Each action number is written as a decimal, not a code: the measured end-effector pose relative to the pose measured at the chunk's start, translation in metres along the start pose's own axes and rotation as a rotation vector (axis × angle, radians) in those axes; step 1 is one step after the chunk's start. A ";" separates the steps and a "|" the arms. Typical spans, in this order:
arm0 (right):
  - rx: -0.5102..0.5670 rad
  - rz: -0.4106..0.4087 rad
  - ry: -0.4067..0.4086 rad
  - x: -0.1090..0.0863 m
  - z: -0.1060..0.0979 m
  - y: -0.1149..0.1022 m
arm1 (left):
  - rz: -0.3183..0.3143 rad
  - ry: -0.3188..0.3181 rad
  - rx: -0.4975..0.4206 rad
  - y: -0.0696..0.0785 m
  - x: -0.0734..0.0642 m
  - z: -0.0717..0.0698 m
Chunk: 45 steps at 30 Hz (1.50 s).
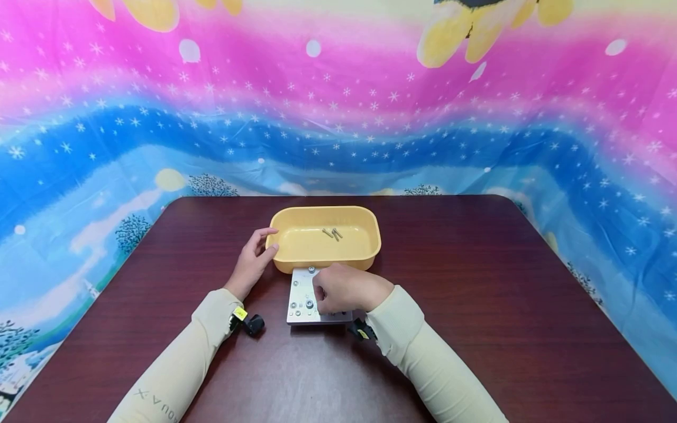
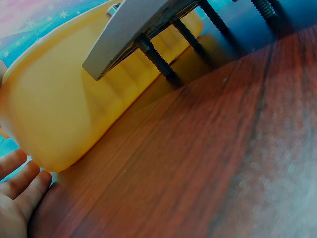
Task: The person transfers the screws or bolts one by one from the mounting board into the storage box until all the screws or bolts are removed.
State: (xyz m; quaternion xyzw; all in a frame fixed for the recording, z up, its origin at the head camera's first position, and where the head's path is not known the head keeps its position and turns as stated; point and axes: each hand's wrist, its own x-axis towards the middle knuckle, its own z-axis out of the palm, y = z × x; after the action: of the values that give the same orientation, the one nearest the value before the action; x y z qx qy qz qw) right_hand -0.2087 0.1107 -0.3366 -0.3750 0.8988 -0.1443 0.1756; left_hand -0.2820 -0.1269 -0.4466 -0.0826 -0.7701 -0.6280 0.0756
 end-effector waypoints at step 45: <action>0.018 -0.090 0.180 -0.005 -0.011 0.002 | -0.006 0.004 -0.002 0.000 -0.001 0.001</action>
State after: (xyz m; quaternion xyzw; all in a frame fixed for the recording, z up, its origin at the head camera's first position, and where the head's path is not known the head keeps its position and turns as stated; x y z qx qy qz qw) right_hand -0.2114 0.1167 -0.3269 -0.3990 0.8917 -0.1935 0.0907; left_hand -0.2815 -0.1264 -0.4467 -0.0790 -0.7694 -0.6293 0.0754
